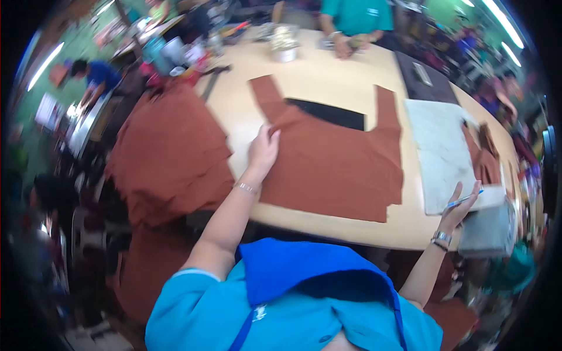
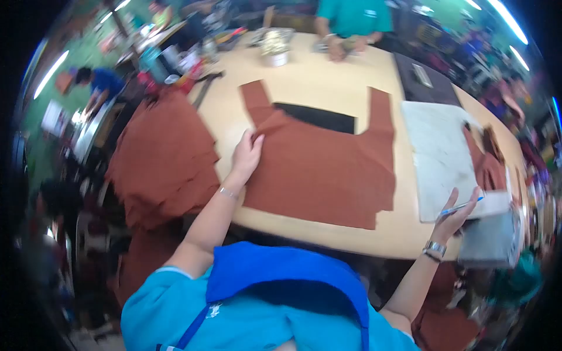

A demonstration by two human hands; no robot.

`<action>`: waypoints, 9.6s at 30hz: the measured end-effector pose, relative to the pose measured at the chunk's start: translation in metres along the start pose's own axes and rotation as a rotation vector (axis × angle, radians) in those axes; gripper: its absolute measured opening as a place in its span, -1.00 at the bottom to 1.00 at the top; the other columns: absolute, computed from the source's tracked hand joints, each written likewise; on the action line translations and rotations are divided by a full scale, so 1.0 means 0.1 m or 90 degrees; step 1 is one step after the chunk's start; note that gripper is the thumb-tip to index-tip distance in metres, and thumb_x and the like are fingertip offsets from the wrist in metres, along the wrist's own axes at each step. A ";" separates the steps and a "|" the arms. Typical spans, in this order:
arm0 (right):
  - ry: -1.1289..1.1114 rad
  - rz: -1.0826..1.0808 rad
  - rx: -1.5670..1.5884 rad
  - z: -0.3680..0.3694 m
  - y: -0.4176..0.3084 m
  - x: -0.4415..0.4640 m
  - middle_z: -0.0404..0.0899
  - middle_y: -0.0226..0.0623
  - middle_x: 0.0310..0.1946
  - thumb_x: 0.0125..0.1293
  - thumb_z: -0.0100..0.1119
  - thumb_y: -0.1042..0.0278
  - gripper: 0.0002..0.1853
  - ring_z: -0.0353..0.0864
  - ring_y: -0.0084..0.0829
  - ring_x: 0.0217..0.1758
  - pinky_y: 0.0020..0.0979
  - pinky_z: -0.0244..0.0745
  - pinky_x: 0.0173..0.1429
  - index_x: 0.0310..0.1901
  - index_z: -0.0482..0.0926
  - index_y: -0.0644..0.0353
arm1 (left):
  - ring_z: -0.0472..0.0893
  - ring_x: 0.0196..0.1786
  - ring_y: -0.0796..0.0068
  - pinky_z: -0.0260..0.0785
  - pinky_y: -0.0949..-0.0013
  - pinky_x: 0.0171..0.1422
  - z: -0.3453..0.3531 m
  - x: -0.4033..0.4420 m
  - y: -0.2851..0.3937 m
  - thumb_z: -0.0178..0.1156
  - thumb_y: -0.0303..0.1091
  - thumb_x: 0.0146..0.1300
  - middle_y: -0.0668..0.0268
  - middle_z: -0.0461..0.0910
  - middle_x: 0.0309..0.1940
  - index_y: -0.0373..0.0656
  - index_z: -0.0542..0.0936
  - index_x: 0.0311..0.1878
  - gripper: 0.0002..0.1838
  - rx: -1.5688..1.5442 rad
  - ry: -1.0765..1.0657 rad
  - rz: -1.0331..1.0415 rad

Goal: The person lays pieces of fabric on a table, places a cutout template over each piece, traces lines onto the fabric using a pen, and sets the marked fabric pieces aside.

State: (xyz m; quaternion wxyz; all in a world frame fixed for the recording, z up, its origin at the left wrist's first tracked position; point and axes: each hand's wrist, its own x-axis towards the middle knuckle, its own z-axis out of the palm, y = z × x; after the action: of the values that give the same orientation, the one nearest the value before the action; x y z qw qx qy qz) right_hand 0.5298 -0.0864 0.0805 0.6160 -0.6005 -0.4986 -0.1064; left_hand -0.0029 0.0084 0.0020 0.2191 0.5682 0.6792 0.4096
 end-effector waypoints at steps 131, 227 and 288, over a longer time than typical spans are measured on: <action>-0.590 -0.188 -0.002 0.16 -0.60 -1.05 0.73 -0.33 -0.13 0.05 0.41 0.51 -0.79 0.63 -0.19 0.05 -0.22 0.49 0.18 -0.24 0.67 0.11 | 0.60 -0.06 0.20 0.45 0.16 0.06 -0.60 -1.10 0.21 0.31 -0.47 0.08 0.29 0.65 -0.21 -0.08 0.70 -0.18 -0.80 0.205 -0.129 0.457; -0.480 0.356 0.001 0.74 0.15 -0.59 0.60 -0.47 -0.44 0.12 0.49 0.36 -0.63 0.55 -0.63 -0.36 -0.50 0.52 -0.18 -0.03 0.66 0.23 | 0.45 -0.43 0.67 0.38 0.46 -0.28 -0.50 0.16 -0.25 0.44 -0.19 0.15 0.47 0.48 -0.50 -0.19 0.55 0.25 -0.39 0.129 -0.192 -0.017; -0.465 0.163 0.245 2.68 -0.81 -0.78 0.64 -0.40 -0.51 0.19 0.30 0.37 -0.87 0.49 -0.68 -0.50 -0.57 0.41 -0.39 -0.32 0.61 0.23 | 0.50 0.17 0.12 0.37 0.16 0.26 0.76 0.69 1.00 0.47 -0.10 0.03 0.20 0.52 0.09 -0.10 0.59 0.13 -0.41 0.282 -0.392 0.388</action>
State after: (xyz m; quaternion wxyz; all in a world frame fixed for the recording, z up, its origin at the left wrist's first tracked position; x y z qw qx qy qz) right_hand 0.3029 0.0833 0.0150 0.5080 -0.5297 -0.6164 0.2855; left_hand 0.0962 0.0994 0.0509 0.1537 0.8691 0.4562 0.1135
